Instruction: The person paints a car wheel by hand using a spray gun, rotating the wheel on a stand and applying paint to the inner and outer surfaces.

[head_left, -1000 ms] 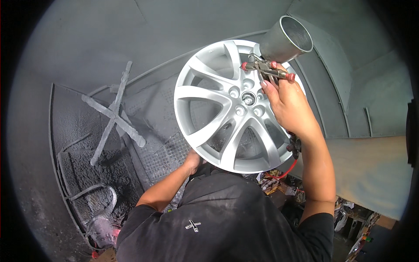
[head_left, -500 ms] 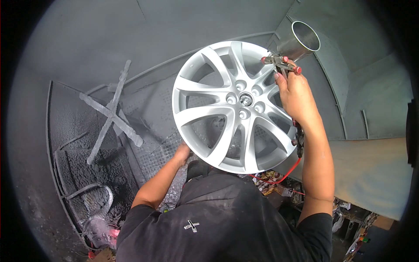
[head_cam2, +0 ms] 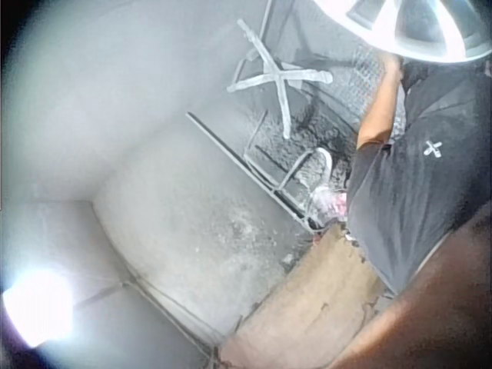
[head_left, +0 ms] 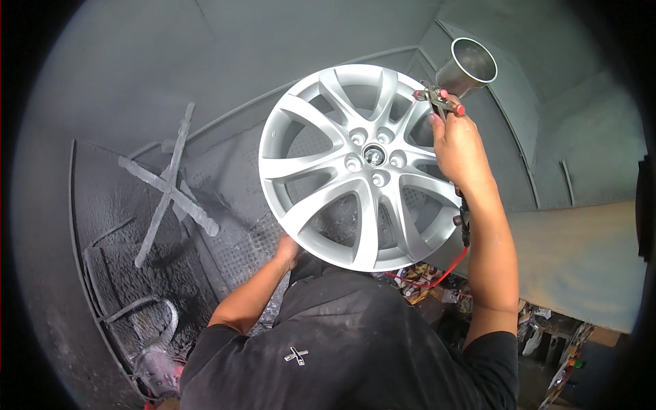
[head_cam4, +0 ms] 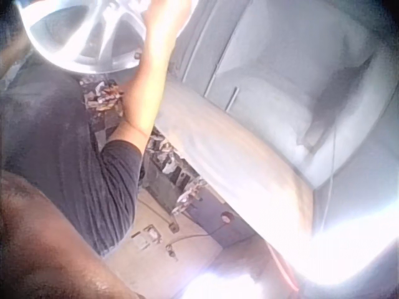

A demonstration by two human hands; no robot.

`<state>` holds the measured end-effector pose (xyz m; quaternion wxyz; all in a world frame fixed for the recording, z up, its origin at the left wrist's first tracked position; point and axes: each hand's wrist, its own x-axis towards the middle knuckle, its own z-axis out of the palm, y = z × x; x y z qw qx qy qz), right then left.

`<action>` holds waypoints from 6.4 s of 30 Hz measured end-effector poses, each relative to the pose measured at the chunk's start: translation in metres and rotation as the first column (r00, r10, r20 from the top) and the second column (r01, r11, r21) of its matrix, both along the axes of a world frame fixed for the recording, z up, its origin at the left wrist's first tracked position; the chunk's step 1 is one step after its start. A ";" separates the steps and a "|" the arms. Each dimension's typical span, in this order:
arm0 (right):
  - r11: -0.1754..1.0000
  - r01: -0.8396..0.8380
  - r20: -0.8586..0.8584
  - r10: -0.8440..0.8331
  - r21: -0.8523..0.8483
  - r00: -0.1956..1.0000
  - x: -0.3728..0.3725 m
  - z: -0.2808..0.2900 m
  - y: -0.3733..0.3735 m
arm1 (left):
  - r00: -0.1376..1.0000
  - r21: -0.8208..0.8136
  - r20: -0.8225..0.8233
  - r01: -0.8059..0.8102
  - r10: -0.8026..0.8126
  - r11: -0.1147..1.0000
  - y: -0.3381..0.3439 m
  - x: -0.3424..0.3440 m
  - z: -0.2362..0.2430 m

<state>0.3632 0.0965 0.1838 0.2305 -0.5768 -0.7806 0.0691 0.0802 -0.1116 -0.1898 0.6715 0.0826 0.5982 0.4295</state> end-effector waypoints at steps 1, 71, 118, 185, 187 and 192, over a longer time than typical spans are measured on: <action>0.999 0.022 -0.020 -0.023 -0.024 1.000 0.001 0.000 -0.001 | 1.000 0.000 0.001 -0.003 0.003 1.000 -0.004 0.005 0.000; 0.891 0.260 -0.193 -0.348 -0.372 0.917 0.240 -0.062 -0.190 | 0.928 -0.053 -0.016 -0.373 0.373 0.926 -0.009 0.177 -0.022; 0.820 -0.140 -0.556 -0.240 -0.555 0.796 0.225 -0.119 -0.256 | 0.826 -0.117 -0.082 0.548 -0.558 0.828 -0.035 0.224 0.012; 0.919 0.207 -0.332 -0.321 -0.336 0.887 0.227 -0.048 -0.220 | 0.903 0.016 -0.144 0.410 -0.404 0.912 0.161 -0.031 0.092; 0.881 0.246 -0.286 -0.377 -0.404 0.881 0.234 -0.050 -0.212 | 0.923 0.085 -0.176 0.362 -0.344 0.928 0.182 -0.025 0.109; 0.895 0.302 -0.272 -0.396 -0.329 0.877 0.243 -0.060 -0.197 | 0.950 0.133 -0.154 0.293 -0.272 0.947 0.177 -0.003 0.110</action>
